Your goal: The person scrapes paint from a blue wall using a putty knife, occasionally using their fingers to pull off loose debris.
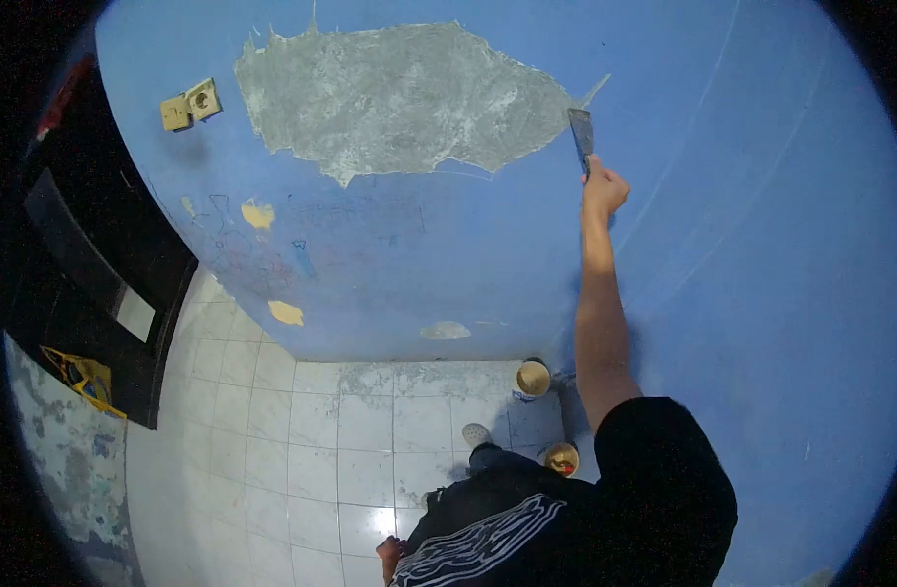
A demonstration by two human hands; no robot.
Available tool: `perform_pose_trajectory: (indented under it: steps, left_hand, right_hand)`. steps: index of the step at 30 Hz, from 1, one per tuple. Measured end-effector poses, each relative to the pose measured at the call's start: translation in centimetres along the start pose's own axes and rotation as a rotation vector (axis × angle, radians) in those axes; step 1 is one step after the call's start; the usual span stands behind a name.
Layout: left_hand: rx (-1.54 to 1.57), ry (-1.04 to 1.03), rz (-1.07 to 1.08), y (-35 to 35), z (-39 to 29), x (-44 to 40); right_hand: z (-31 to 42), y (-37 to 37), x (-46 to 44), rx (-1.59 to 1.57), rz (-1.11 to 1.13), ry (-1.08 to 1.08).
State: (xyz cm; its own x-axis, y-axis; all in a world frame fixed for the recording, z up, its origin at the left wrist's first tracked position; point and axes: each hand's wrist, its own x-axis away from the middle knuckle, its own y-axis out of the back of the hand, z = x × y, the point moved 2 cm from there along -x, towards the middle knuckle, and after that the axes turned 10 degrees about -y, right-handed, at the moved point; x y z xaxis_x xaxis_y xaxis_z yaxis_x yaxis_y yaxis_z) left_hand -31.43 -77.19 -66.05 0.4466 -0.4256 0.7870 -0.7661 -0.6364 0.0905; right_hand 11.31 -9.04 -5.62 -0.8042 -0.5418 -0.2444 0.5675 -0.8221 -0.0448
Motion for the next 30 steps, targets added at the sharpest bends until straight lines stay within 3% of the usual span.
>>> perform_pose_trajectory:
  steps: [2, 6, 10, 12, 14, 18, 20, 22, 24, 25, 30]
  left_hand:
    - [-0.143, -0.066, 0.038, -0.6, 0.2, 0.2]
    - [-0.427, -0.206, 0.095, 0.2, 0.4, 2.3]
    - [-0.702, -0.359, 0.146, -0.6, 0.9, 1.5]
    - [-0.849, -0.443, 0.184, -1.2, 1.0, 1.2]
    - [-0.978, -0.534, 0.218, -3.3, -0.4, 1.0]
    - [-1.286, -0.689, 0.268, -2.1, -2.2, -0.2]
    - [-1.323, -0.614, 0.227, -2.5, -2.4, -0.8]
    - [-1.471, -0.602, 0.304, -3.1, -3.1, -1.5]
    - [-1.523, -0.823, 0.512, -2.9, -4.4, -2.5]
    - [-1.526, -0.825, 0.509, -3.6, -5.4, -2.4]
    - [-0.029, -0.055, -0.058, -3.9, -12.7, -5.6]
  right_hand:
    - [-0.1, 0.1, 0.1, -0.122, 0.027, 0.014]
    - [1.1, 1.7, 1.8, -0.094, 0.022, -0.009]
    - [2.6, -0.6, 0.7, -0.042, 0.026, 0.103]
    - [1.8, 0.0, 0.3, -0.022, 0.000, 0.119]
    - [-0.1, 1.3, 1.5, -0.018, 0.005, -0.011]
    - [-2.4, 1.2, 2.5, -0.060, -0.016, 0.085]
    - [-1.3, -1.5, 0.4, -0.130, 0.022, 0.030]
    - [-0.9, -2.7, -0.2, -0.111, 0.020, 0.018]
    - [-1.8, -1.6, 0.1, -0.075, 0.010, -0.014]
    - [-1.5, -0.8, 0.6, -0.106, 0.004, 0.021]
    - [-1.8, -2.2, -1.4, -0.055, -0.071, 0.127]
